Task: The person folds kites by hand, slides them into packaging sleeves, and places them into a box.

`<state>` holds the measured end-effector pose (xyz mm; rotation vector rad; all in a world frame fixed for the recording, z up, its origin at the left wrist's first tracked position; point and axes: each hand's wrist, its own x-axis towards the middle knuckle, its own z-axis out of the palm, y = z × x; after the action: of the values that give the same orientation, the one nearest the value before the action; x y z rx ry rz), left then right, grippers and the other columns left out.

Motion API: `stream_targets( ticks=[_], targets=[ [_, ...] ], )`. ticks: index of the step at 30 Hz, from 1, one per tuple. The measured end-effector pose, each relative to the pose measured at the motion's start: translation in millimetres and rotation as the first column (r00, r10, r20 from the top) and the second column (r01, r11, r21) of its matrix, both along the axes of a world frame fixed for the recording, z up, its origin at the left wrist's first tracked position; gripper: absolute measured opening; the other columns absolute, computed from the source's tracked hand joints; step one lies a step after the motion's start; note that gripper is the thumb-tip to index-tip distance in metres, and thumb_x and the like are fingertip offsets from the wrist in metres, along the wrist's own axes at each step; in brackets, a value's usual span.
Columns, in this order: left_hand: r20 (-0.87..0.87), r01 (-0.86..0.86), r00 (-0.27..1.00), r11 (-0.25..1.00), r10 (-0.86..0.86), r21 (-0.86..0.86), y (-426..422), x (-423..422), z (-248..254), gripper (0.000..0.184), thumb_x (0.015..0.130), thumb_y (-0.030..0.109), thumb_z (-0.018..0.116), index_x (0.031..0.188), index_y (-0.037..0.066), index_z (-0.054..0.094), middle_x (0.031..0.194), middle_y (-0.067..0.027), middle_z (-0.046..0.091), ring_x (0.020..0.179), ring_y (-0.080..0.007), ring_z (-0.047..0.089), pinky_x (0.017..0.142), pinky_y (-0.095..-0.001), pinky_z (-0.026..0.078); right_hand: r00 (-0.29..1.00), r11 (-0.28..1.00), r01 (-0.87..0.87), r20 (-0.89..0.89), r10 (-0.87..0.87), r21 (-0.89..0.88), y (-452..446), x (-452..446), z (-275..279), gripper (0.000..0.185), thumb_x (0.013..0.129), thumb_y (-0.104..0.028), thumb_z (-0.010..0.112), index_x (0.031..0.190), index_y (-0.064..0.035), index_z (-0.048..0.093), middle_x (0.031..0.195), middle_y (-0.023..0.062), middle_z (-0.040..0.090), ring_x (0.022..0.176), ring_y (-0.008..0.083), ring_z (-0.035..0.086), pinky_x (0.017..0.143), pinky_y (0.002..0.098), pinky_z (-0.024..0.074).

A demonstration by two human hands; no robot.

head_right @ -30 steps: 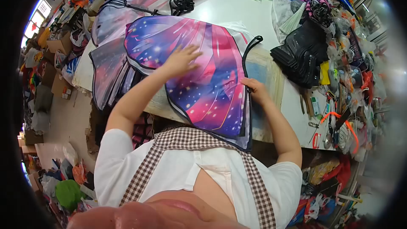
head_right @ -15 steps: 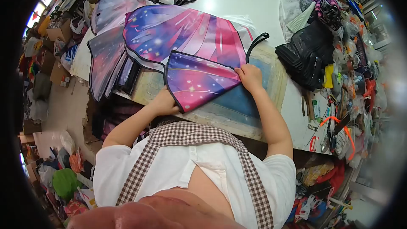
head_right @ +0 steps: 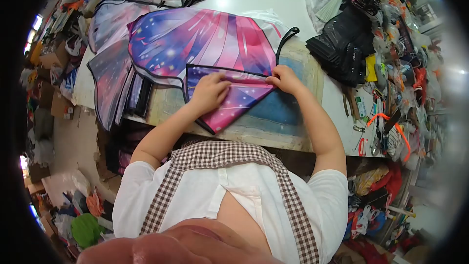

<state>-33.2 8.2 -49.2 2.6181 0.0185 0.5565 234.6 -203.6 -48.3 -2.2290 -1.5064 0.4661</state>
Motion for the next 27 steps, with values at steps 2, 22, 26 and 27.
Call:
stream_targets(
  ticks=[2, 22, 26, 27],
  targets=[
    [-0.057, -0.019, 0.998, 0.998, 0.023, 0.058, -8.6, -4.8, -9.6, 0.039, 0.088, 0.026, 0.063, 0.124, 0.013, 0.064, 0.126, -0.0134, 0.056, 0.122, -0.0317, 0.051, 0.104, -0.0496, 0.038, 0.997, 0.983, 0.069, 0.045, -0.062, -0.170, -0.1, -8.8, 19.5, 0.031, 0.083, -0.035, 0.072, 0.079, -0.0045, 0.066, 0.087, 0.0173, 0.065, 0.086, 0.0373, 0.062, 0.074, 0.0469, 0.0493],
    [0.156, -0.648, 0.745, 0.759, 0.648, -0.058, 76.4, -25.5, -0.9, 0.072, 0.086, 0.030, 0.069, 0.143, -0.002, 0.040, 0.151, -0.0283, 0.033, 0.143, -0.0436, 0.026, 0.120, -0.0514, 0.016, 0.875, 0.938, 0.347, 0.353, -0.332, 0.023, 293.5, -37.5, -22.1, 0.077, 0.091, -0.069, 0.039, 0.153, -0.0220, 0.035, 0.164, 0.0050, 0.020, 0.151, 0.0345, 0.009, 0.113, 0.0706, 0.0072],
    [-0.162, -0.829, 0.275, 0.148, 0.948, -0.540, 258.4, -61.5, 1.8, 0.086, 0.085, 0.035, 0.075, 0.141, -0.014, 0.031, 0.143, -0.0312, 0.041, 0.129, -0.0433, 0.044, 0.109, -0.0473, 0.037, 0.869, 0.935, 0.353, 0.361, -0.338, 0.025, 293.9, -37.8, -27.0, 0.077, 0.091, -0.068, 0.038, 0.153, -0.0221, 0.035, 0.164, 0.0041, 0.020, 0.152, 0.0342, 0.008, 0.113, 0.0703, 0.0067],
    [-0.289, -0.725, 0.324, 0.040, 0.901, -0.688, 285.5, -64.6, -1.1, 0.080, 0.084, 0.034, 0.076, 0.137, -0.014, 0.040, 0.136, -0.0291, 0.051, 0.120, -0.0404, 0.056, 0.102, -0.0452, 0.047, 0.863, 0.931, 0.363, 0.363, -0.351, 0.038, 294.9, -37.1, -27.1, 0.077, 0.091, -0.068, 0.038, 0.153, -0.0222, 0.035, 0.164, 0.0038, 0.020, 0.152, 0.0341, 0.008, 0.113, 0.0703, 0.0064]
  ],
)
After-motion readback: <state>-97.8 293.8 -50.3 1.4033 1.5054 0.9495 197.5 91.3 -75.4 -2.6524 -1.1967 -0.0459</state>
